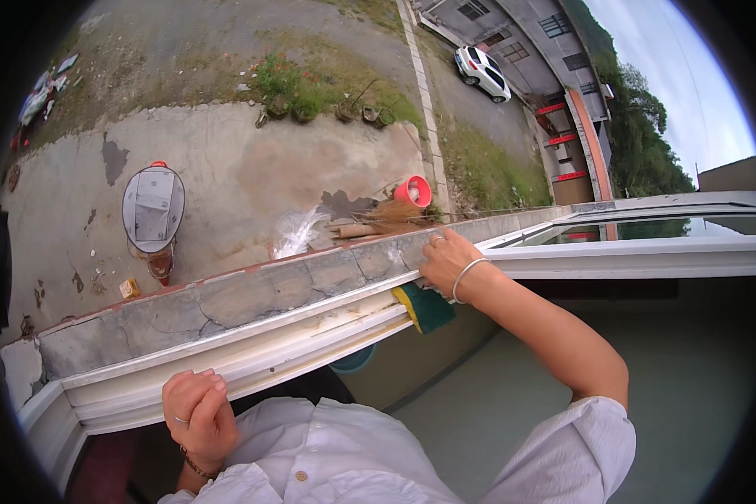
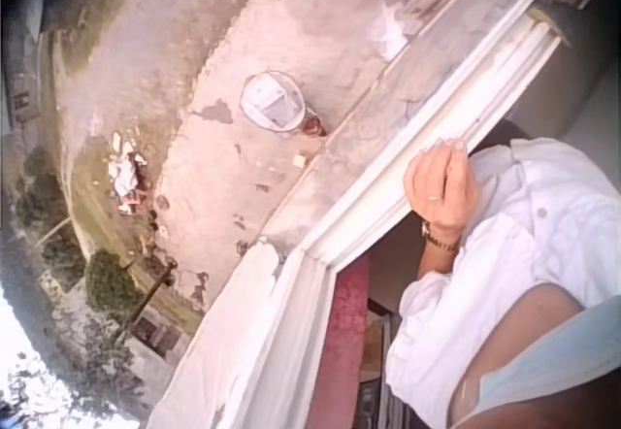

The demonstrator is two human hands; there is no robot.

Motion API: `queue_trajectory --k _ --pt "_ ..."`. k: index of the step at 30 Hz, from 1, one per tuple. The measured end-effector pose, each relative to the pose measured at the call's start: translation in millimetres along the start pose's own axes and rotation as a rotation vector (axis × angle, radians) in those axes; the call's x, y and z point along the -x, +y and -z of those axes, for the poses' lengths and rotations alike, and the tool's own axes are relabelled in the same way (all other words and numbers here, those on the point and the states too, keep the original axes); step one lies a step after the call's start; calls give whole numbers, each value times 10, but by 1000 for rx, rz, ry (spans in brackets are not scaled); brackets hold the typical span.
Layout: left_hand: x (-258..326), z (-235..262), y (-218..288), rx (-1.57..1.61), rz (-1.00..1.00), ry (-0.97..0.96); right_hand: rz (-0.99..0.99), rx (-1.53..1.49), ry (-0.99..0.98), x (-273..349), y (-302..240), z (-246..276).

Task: The person cleans the window frame using a yellow sponge and a grey cloth. They repeatedly wipe the frame, dip the sponge into a bucket of water, and continue wiping different sections of the frame.

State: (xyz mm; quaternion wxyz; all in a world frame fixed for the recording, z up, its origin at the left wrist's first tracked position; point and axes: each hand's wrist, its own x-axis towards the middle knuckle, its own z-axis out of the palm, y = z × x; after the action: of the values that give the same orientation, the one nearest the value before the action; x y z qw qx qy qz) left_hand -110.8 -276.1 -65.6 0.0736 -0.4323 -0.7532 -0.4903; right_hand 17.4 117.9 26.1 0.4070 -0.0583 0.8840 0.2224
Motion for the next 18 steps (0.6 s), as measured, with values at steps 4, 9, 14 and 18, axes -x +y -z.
queue_trajectory --k 4,9,14,18 --pt "85 -51 -100 -106 -42 12 92 -90 88 -50 71 -9" --pt "73 -162 -112 -227 -72 54 114 -297 254 -63 -124 101" --pt "50 -160 -83 -182 -56 55 153 -448 379 -219 -473 353" --pt "25 -145 -92 -281 -63 35 189 -533 358 -255 -462 351"
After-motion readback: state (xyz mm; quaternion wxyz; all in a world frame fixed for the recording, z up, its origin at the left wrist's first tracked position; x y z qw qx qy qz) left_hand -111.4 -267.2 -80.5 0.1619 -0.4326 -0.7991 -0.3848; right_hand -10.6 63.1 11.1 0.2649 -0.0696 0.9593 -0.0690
